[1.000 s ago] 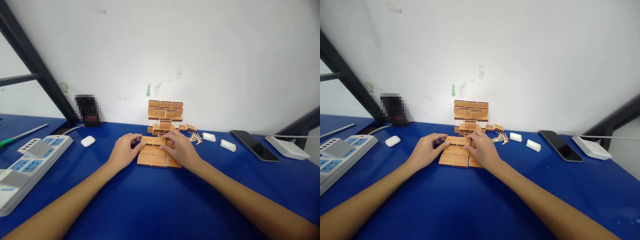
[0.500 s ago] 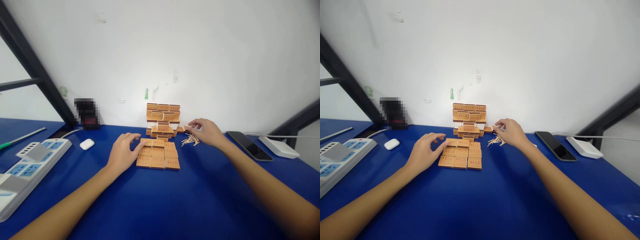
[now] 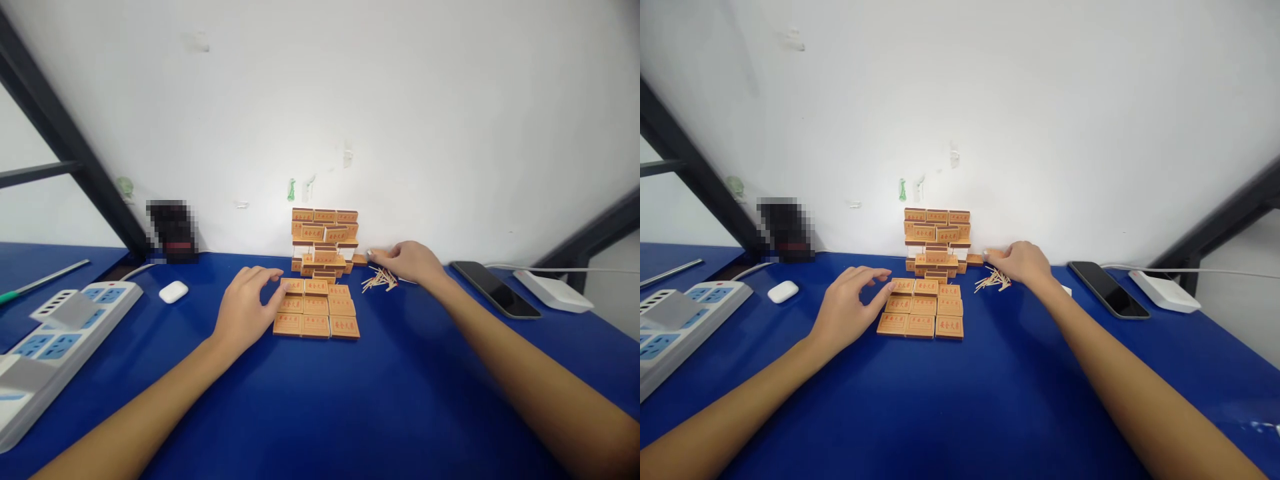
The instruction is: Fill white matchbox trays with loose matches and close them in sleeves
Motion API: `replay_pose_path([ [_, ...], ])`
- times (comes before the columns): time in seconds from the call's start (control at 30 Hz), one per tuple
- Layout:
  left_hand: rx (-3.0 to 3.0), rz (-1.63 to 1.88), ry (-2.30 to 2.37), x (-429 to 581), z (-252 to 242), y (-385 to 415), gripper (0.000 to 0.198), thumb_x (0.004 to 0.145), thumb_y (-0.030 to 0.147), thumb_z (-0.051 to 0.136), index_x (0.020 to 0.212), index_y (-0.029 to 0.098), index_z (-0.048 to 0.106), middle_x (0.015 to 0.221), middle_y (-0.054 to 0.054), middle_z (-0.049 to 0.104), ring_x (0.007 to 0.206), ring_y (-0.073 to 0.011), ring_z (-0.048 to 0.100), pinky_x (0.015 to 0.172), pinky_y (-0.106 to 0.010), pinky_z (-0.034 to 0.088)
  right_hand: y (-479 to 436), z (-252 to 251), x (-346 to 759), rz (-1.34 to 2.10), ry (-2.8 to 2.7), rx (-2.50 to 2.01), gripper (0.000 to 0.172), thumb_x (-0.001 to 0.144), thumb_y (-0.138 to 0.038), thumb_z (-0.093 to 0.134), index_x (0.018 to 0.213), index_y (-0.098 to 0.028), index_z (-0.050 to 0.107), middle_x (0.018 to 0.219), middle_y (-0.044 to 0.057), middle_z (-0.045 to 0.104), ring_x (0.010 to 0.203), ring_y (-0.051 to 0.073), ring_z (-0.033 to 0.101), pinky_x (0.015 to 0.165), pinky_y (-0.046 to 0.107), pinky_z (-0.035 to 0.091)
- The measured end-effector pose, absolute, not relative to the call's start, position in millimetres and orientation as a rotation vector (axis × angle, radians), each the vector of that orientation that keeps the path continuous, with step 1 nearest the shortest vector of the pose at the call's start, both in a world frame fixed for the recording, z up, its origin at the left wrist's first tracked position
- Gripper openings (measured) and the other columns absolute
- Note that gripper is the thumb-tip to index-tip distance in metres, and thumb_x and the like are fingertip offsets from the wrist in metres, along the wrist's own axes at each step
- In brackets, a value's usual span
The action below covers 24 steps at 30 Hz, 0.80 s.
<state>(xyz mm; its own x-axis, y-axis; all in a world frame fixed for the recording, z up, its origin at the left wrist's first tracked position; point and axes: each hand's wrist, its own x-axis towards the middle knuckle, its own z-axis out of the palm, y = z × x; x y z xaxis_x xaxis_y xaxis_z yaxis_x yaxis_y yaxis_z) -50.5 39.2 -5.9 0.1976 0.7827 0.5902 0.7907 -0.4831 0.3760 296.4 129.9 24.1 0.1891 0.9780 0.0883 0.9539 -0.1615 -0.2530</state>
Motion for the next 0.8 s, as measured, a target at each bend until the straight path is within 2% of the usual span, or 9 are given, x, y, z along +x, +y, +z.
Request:
replay_pose_path([
  [0.17,-2.446,-1.179,-1.514,-48,-7,36,0.019,0.103,0.031,0.061,0.113,0.019,0.073,0.106,-0.007,0.078,0.095,-0.0262,0.068,0.089,-0.043,0.055,79,23,294,-0.072,-2.004,-2.042,0.053,0.082,-0.074,0.063,0.071,-0.022,0.068,0.086,0.014,0.077,0.075,0.03,0.07,0.059,0.038,0.043],
  [0.3,-2.469,-1.155,-1.467,-45,-7,34,0.018,0.104,0.029,0.06,0.112,0.019,0.072,0.104,-0.007,0.078,0.094,-0.0262,0.067,0.089,-0.043,0.054,27,12,280,-0.144,-2.154,-1.954,0.051,0.084,-0.072,0.064,0.067,-0.025,0.062,0.083,0.012,0.073,0.079,0.031,0.069,0.062,0.04,0.046],
  [0.47,-2.465,-1.147,-1.47,-43,-6,33,0.017,0.104,0.029,0.059,0.11,0.02,0.073,0.102,-0.007,0.078,0.093,-0.0261,0.067,0.087,-0.043,0.054,30,19,303,0.018,-2.146,-1.95,0.057,0.082,-0.08,0.063,0.076,-0.024,0.069,0.088,0.011,0.074,0.079,0.03,0.069,0.065,0.041,0.05],
  [0.53,-2.461,-1.148,-1.473,-43,-5,33,0.018,0.104,0.029,0.059,0.111,0.02,0.073,0.102,-0.007,0.078,0.094,-0.0261,0.067,0.088,-0.042,0.054,56,24,330,0.015,-2.163,-1.896,0.051,0.087,-0.073,0.063,0.087,-0.023,0.074,0.094,0.011,0.076,0.084,0.029,0.07,0.074,0.042,0.053],
  [0.6,-2.461,-1.155,-1.457,-43,-5,33,0.018,0.104,0.029,0.059,0.112,0.02,0.073,0.103,-0.007,0.078,0.094,-0.0261,0.068,0.088,-0.043,0.055,85,26,360,-0.073,-2.234,-1.854,0.044,0.083,-0.059,0.073,0.104,-0.02,0.077,0.105,0.014,0.077,0.1,0.033,0.069,0.088,0.045,0.054],
  [0.67,-2.466,-1.158,-1.428,-43,-5,32,0.019,0.104,0.029,0.059,0.113,0.019,0.073,0.103,-0.007,0.078,0.094,-0.0262,0.067,0.088,-0.043,0.055,108,21,383,-0.01,-2.293,-1.907,0.049,0.075,-0.05,0.081,0.113,-0.019,0.078,0.116,0.015,0.077,0.115,0.037,0.065,0.098,0.047,0.052],
  [0.8,-2.487,-1.159,-1.376,-44,-7,32,0.018,0.104,0.028,0.059,0.112,0.019,0.072,0.102,-0.008,0.078,0.093,-0.0259,0.067,0.088,-0.043,0.055,123,7,403,0.05,-2.285,-1.946,0.037,0.078,-0.044,0.078,0.103,-0.017,0.081,0.115,0.017,0.078,0.115,0.037,0.066,0.098,0.047,0.052],
])
